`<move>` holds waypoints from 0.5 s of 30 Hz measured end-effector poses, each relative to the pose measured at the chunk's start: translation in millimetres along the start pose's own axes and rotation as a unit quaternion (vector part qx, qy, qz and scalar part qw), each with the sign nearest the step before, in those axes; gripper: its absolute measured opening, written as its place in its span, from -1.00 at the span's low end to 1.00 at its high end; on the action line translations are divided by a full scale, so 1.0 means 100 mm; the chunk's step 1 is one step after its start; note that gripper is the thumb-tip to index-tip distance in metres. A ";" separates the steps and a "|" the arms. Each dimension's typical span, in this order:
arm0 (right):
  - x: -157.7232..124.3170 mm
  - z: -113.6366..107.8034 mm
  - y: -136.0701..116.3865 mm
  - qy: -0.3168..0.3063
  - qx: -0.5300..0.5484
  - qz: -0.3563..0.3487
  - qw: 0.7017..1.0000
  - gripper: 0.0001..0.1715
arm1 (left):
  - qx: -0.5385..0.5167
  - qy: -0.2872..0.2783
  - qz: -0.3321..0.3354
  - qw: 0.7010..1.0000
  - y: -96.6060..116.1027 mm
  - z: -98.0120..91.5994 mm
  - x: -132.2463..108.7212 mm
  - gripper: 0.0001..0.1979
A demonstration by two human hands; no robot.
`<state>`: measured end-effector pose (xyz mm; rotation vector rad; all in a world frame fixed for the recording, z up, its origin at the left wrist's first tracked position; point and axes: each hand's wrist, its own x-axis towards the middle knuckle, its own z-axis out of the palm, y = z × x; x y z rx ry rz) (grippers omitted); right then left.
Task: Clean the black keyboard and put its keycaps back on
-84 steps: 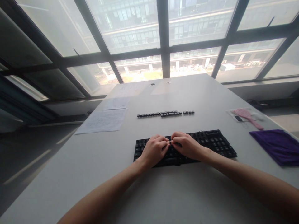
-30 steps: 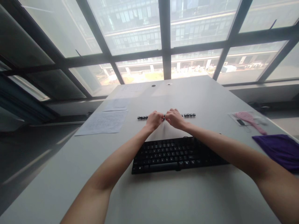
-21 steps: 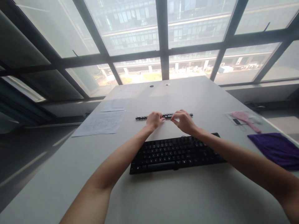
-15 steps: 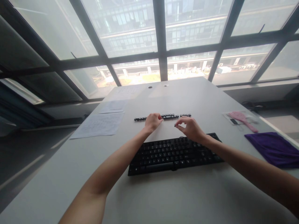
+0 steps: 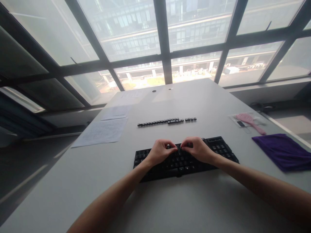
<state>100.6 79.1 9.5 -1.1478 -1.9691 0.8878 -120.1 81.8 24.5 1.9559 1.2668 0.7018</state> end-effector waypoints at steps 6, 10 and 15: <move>0.01 0.02 0.02 -0.003 -0.015 -0.014 1.000 -0.87 | 0.045 0.002 0.043 0.998 0.05 0.00 0.00 -0.97; -0.01 0.06 0.04 0.001 -0.035 -0.063 0.997 -0.85 | 0.106 0.015 0.099 0.989 0.05 0.06 -0.04 -0.93; -0.04 0.09 0.07 0.001 -0.034 -0.112 0.993 -0.84 | 0.153 0.022 0.136 0.979 0.04 0.10 -0.11 -0.87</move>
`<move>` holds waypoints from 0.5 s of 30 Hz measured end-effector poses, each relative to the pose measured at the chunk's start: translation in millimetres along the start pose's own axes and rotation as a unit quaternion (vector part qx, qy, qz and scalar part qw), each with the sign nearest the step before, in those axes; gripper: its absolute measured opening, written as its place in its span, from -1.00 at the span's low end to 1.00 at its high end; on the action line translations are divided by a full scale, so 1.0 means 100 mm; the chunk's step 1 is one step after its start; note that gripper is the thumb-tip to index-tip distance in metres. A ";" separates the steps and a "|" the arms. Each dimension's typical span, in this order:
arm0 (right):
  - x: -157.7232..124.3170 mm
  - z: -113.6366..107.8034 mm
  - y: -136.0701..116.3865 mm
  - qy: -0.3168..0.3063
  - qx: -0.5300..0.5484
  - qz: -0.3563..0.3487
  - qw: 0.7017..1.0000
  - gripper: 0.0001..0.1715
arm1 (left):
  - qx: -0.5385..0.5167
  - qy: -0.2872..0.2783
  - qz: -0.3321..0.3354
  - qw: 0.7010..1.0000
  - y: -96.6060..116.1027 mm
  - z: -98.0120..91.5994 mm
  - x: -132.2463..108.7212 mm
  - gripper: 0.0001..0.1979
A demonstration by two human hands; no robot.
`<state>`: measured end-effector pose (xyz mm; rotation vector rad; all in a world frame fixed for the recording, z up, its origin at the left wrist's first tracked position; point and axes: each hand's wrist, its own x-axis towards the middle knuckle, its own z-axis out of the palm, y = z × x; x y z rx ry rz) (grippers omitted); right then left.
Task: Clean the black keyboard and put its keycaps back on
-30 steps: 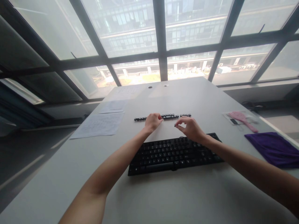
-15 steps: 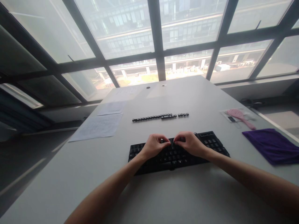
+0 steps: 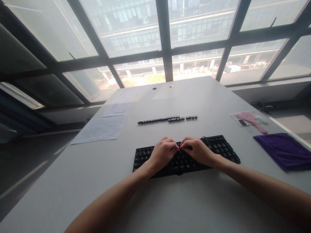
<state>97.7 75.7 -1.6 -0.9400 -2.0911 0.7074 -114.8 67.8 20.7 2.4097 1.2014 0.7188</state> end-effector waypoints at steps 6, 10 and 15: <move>-0.06 -0.01 -0.02 -0.023 -0.033 -0.019 0.999 -0.85 | 0.057 -0.001 0.031 0.998 0.04 0.02 -0.06 -0.79; -0.08 -0.01 -0.03 -0.026 -0.043 -0.018 0.999 -0.84 | 0.086 0.002 0.050 0.995 0.05 0.05 -0.07 -0.74; -0.07 0.02 -0.02 -0.028 -0.063 -0.009 0.998 -0.83 | 0.099 -0.002 0.043 0.994 0.05 0.06 -0.09 -0.74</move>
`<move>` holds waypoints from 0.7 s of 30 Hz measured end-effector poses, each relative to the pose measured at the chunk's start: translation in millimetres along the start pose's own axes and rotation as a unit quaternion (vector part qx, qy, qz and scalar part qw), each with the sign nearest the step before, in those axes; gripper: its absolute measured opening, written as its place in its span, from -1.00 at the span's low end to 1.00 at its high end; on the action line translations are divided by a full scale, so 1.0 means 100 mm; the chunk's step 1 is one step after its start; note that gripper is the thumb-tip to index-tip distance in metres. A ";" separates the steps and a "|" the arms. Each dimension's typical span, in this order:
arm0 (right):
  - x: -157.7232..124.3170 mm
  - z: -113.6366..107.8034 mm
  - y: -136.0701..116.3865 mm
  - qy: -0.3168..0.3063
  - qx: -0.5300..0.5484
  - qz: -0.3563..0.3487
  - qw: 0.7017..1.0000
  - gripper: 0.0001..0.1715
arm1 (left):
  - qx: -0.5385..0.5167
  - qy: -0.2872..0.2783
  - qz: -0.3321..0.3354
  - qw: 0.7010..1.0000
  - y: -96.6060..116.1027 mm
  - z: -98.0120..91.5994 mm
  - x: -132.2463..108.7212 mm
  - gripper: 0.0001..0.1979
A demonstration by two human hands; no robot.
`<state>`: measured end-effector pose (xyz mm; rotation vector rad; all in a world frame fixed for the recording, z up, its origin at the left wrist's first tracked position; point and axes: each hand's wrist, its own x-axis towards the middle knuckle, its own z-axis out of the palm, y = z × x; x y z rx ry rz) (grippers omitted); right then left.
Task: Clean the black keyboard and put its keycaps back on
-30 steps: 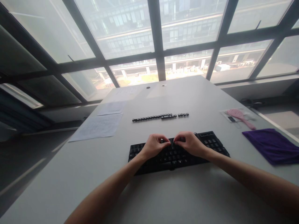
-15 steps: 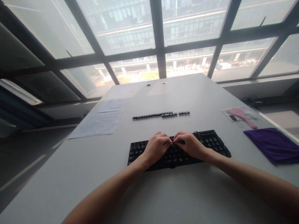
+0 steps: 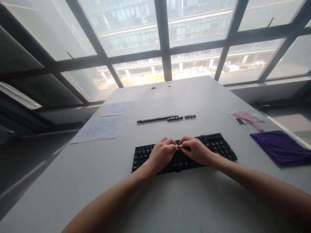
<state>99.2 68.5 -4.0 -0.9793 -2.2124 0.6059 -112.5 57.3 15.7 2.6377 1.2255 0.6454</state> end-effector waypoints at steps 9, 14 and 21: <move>-0.02 -0.04 -0.01 -0.001 -0.005 -0.006 1.000 -0.84 | -0.063 0.003 -0.034 0.997 -0.04 -0.04 0.02 -0.84; 0.33 -0.20 0.11 0.053 -0.068 0.005 0.996 -0.79 | -0.021 0.043 -0.103 0.994 -0.40 -0.23 0.37 -0.82; 1.16 -0.22 0.54 0.005 -0.258 0.026 0.966 -0.75 | 0.082 0.023 -0.172 0.981 -0.92 -0.15 1.02 -0.80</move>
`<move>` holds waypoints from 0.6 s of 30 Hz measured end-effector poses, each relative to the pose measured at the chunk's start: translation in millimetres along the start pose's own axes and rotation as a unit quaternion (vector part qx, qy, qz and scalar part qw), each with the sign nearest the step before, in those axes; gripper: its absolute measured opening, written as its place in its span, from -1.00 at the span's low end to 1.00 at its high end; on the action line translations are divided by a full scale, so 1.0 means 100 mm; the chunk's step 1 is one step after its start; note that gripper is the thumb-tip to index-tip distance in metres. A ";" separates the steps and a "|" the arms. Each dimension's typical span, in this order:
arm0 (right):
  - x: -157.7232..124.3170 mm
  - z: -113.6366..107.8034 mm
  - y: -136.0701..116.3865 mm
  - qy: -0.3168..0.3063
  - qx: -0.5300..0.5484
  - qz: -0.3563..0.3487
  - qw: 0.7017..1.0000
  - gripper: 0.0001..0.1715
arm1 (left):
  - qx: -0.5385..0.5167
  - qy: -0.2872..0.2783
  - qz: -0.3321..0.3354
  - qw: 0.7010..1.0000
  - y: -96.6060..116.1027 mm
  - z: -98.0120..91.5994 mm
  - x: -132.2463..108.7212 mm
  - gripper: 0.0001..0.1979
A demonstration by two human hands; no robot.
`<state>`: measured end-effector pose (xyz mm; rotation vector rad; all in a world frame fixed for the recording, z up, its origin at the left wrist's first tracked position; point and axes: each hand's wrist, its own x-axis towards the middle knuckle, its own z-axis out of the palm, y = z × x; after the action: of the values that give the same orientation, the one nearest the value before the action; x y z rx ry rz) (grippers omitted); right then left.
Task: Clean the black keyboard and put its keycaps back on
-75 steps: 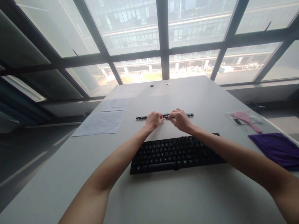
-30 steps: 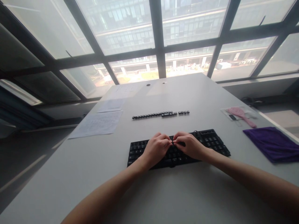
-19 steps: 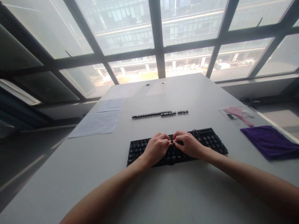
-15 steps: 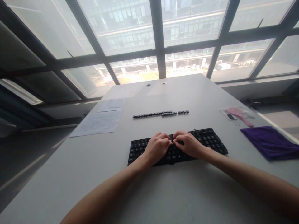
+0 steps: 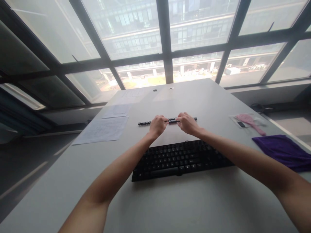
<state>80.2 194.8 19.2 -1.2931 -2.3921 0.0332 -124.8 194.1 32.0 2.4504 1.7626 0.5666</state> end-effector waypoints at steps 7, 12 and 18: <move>0.26 0.25 0.10 -0.030 -0.059 -0.035 0.997 -0.72 | 0.028 -0.020 0.025 0.999 -0.02 0.22 0.16 -0.85; 0.28 0.31 0.10 -0.036 -0.059 -0.048 0.996 -0.70 | 0.019 -0.025 0.028 0.999 -0.02 0.25 0.15 -0.84; 0.30 0.29 0.07 -0.046 -0.046 -0.066 0.996 -0.75 | -0.017 -0.029 0.007 0.999 -0.02 0.25 0.14 -0.87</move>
<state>60.4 228.2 1.6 -1.1945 -2.5804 -0.0566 -114.4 211.7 11.6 2.4335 1.7010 0.5176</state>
